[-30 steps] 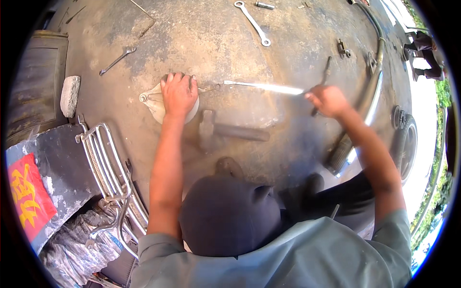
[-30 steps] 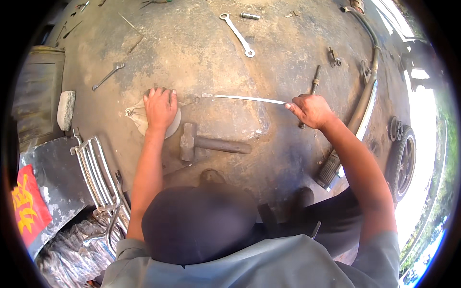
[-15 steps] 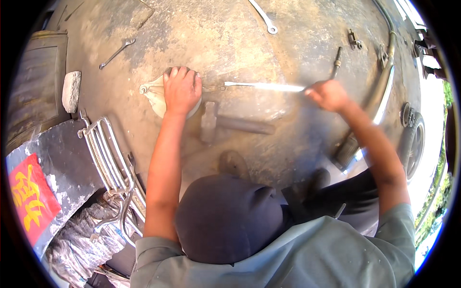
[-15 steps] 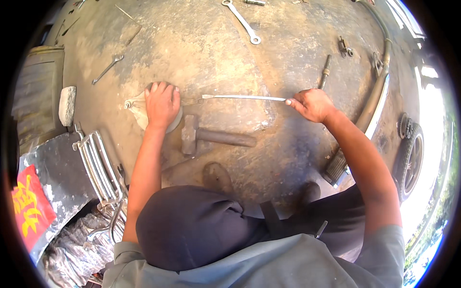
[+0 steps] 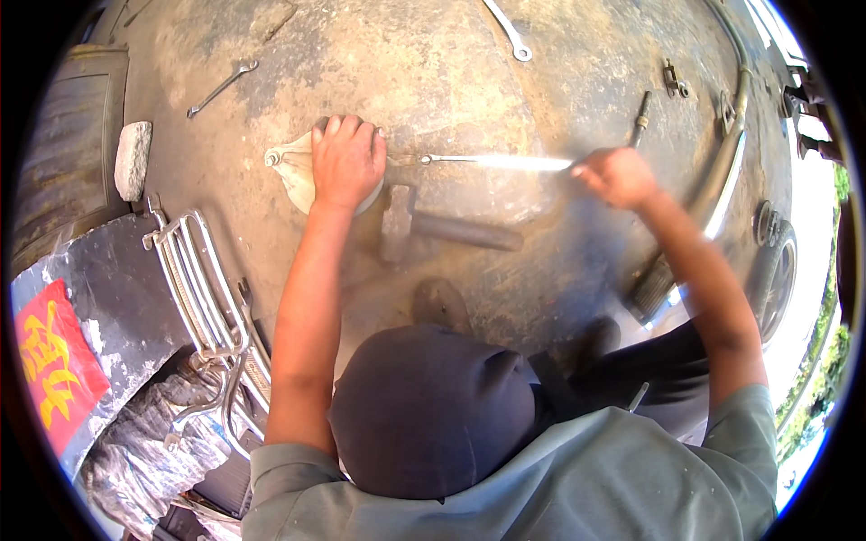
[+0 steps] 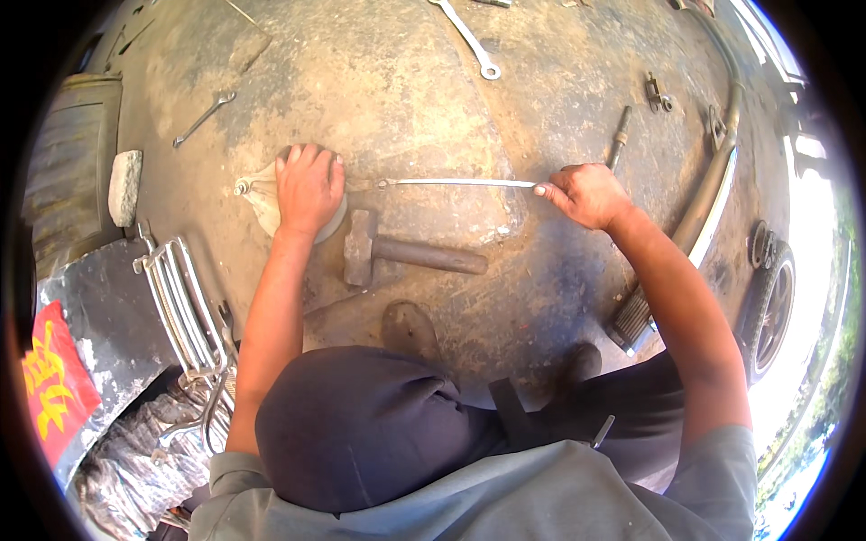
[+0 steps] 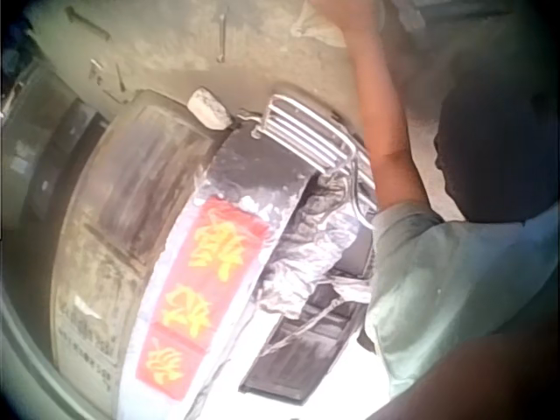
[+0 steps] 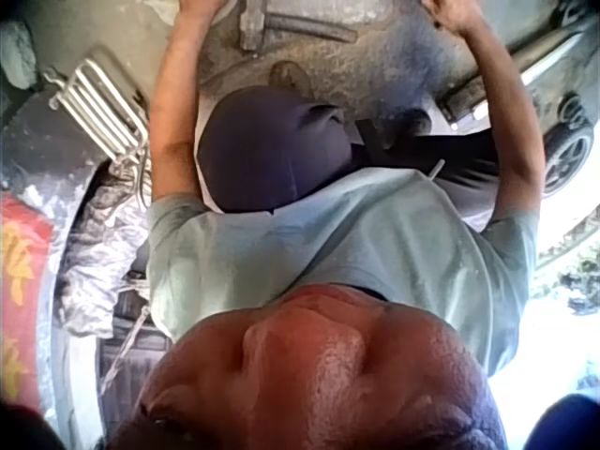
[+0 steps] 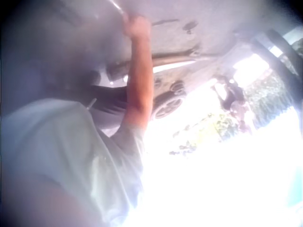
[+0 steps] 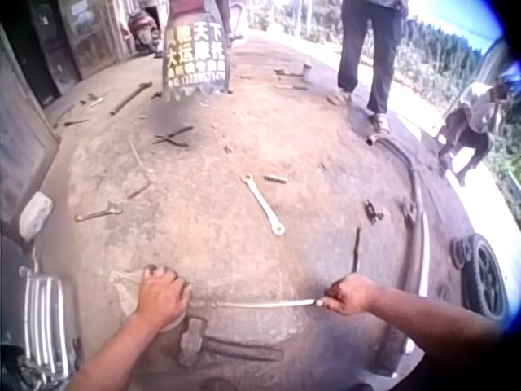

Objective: The person disassembles a motorcycle brake plate assembly by removing the brake shoes and then using a hammer and a punch to drive out a metal pin. They handle the brake plate, shoes, and various small springs and components on the concrete floor.

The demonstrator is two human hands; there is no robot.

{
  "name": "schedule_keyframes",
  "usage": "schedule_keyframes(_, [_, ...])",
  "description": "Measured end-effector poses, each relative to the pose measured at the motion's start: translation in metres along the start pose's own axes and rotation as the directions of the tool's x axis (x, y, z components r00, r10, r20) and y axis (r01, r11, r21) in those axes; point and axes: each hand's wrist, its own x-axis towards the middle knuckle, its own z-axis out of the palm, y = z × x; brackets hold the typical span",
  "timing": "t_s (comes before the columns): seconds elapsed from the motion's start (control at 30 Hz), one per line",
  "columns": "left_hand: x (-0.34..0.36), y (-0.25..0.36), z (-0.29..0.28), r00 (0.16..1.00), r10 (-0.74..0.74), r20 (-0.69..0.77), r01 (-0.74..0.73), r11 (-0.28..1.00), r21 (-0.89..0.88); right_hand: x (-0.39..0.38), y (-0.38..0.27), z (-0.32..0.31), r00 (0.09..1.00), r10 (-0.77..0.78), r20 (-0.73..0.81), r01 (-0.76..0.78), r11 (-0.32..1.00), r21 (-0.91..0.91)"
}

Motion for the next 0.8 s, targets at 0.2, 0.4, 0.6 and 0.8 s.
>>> schedule_keyframes(0.2, [0.005, -0.001, -0.003, 0.996, 0.051, 0.08, -0.052, 0.998, 0.02, -0.002, 0.001, -0.018, 0.995, 0.004, 0.1, -0.005, 1.0, 0.006])
schedule_keyframes(0.4, [0.012, -0.014, -0.003, 0.972, 0.175, 0.155, -0.178, 0.984, 0.002, 0.004, -0.017, -0.052, 0.986, 0.031, 0.163, -0.008, 0.99, -0.142])
schedule_keyframes(0.6, [0.012, -0.007, 0.001, 0.988, 0.113, 0.105, -0.112, 0.994, -0.02, 0.001, -0.046, -0.069, 0.918, 0.229, 0.323, -0.172, 0.965, -0.198])
schedule_keyframes(0.8, [0.011, -0.007, 0.008, 0.989, -0.119, 0.093, 0.119, 0.993, 0.008, 0.018, -0.048, -0.107, 0.934, 0.237, 0.269, -0.159, 0.946, -0.281])
